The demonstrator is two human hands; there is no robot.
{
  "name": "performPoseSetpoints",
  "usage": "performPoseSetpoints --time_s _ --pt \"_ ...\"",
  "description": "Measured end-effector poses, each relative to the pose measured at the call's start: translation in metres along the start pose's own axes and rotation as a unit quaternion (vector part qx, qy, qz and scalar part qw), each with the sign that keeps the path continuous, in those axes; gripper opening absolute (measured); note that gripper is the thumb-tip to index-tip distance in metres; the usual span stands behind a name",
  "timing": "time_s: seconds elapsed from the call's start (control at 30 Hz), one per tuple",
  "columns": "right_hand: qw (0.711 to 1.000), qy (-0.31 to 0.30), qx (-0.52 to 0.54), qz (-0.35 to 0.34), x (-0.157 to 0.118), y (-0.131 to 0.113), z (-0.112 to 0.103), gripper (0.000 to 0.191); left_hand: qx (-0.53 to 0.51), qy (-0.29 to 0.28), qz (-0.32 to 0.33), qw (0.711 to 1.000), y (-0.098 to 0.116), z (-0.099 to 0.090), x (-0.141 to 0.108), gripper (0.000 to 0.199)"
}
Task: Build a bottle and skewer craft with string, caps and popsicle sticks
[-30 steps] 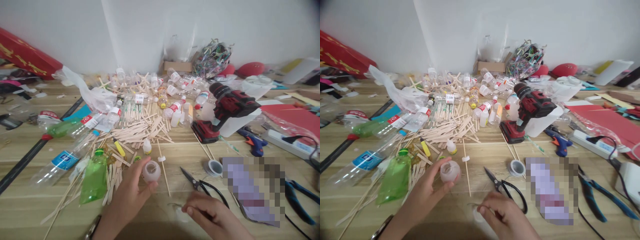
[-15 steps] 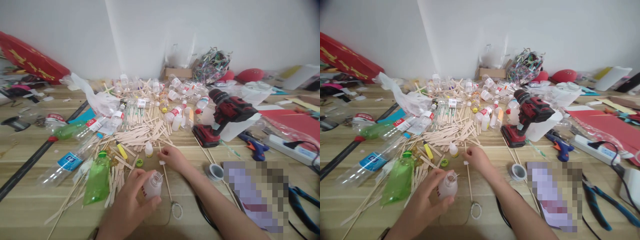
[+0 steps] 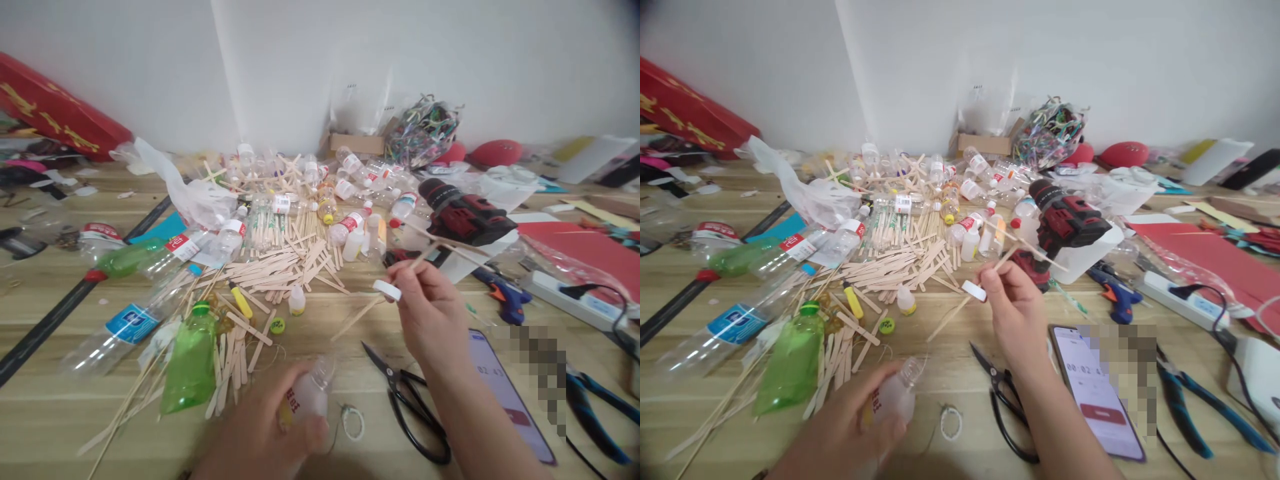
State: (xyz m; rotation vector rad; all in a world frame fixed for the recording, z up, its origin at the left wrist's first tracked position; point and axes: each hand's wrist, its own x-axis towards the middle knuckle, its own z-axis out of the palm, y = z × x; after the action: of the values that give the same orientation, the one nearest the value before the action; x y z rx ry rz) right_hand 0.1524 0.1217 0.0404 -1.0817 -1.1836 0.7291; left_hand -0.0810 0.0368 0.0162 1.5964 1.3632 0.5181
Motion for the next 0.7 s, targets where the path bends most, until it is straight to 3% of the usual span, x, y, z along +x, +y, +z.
performPoseSetpoints --time_s 0.1,0.27,0.43,0.7 --pt "0.997 0.04 0.045 -0.038 -0.003 -0.023 0.004 0.021 -0.011 0.012 0.001 1.0 0.001 0.0 -0.002 0.057" --pt "0.993 0.009 0.11 -0.035 -0.004 -0.046 0.012 0.022 -0.051 -0.001 0.062 0.997 -0.002 -0.001 -0.003 0.055" --pt "0.993 -0.008 0.118 -0.005 -0.012 -0.045 0.014 0.021 -0.049 -0.004 0.102 0.994 -0.003 0.0 -0.004 0.056" --pt "0.99 -0.092 0.11 0.003 -0.029 -0.039 0.022 0.016 -0.071 -0.008 0.13 0.989 0.003 0.002 -0.003 0.063"
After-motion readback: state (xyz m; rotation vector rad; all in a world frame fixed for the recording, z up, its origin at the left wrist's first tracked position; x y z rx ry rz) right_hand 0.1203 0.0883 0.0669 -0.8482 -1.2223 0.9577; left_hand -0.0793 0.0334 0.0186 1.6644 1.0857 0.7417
